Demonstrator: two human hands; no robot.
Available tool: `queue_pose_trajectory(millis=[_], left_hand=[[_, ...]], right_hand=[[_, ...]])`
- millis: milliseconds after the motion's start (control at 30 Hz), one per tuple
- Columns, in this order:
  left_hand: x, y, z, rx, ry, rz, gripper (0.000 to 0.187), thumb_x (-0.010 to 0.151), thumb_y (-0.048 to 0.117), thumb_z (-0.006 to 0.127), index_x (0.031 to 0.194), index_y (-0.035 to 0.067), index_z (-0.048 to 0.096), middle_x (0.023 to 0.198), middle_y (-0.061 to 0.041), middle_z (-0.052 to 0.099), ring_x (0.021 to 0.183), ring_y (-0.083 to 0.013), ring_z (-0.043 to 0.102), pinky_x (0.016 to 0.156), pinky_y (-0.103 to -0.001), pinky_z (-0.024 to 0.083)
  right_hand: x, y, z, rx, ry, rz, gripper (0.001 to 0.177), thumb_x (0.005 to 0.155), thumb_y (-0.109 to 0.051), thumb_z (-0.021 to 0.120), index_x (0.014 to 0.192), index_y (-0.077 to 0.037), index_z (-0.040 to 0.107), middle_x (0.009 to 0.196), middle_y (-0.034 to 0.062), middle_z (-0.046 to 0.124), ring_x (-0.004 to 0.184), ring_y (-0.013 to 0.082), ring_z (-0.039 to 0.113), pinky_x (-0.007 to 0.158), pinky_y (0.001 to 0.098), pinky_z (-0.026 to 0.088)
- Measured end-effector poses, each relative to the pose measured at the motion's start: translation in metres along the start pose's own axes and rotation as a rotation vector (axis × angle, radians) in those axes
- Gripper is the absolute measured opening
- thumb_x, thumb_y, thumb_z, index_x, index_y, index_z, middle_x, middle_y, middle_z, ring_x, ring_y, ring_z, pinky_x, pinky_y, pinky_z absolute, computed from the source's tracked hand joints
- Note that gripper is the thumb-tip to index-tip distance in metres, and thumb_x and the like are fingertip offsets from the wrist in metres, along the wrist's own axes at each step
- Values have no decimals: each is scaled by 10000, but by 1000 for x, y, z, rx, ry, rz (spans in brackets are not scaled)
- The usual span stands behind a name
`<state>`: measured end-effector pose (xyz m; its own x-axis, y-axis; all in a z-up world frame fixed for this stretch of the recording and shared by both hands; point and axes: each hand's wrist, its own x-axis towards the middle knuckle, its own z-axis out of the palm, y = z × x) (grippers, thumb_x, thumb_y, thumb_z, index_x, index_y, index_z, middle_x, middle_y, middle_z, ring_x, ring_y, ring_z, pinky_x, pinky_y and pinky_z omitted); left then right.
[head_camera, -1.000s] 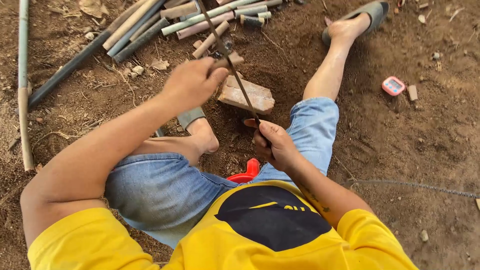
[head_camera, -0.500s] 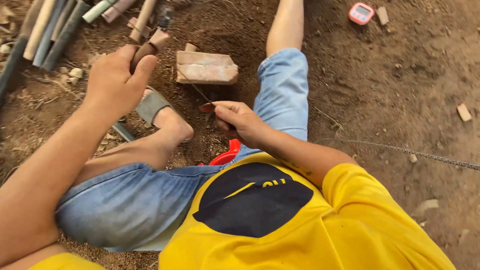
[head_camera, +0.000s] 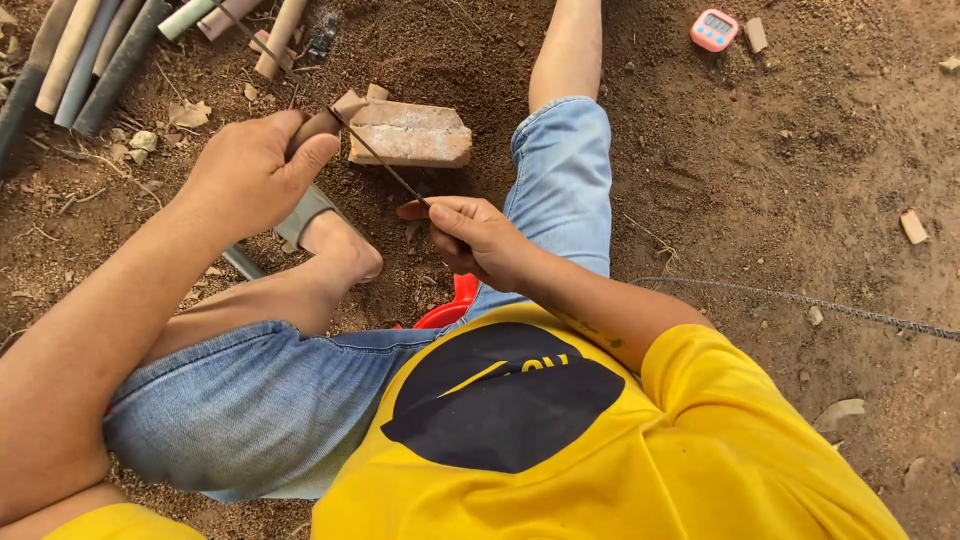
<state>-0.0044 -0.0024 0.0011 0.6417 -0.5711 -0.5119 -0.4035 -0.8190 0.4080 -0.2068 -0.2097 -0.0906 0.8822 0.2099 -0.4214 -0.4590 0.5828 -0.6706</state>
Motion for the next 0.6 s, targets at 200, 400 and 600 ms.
queue_pose_trajectory(millis=[200, 400, 600], left_hand=[[7, -26, 4, -40, 245, 15, 452, 1234, 502, 511, 1078, 95, 628, 837, -161, 679, 778, -382, 634, 632, -545, 459], [-13, -5, 6, -126, 194, 203, 540, 1210, 489, 525, 1094, 1, 725, 861, -300, 691, 901, -539, 708, 790, -615, 541], [0, -37, 17, -145, 421, 265, 468, 1269, 506, 591, 1190, 69, 741, 873, -235, 669, 937, -484, 720, 777, -566, 553]], right_hand=[[-3, 13, -5, -17, -18, -33, 461, 1112, -337, 575, 1454, -36, 636, 682, -9, 399, 554, 71, 265, 491, 219, 209], [13, 32, -11, 35, 54, -169, 366, 1149, -268, 557, 1468, -109, 637, 624, 7, 433, 428, 51, 373, 390, 187, 278], [6, 30, -3, -22, 57, -202, 333, 1152, -263, 565, 1449, -130, 638, 633, 5, 447, 445, 41, 384, 411, 175, 285]])
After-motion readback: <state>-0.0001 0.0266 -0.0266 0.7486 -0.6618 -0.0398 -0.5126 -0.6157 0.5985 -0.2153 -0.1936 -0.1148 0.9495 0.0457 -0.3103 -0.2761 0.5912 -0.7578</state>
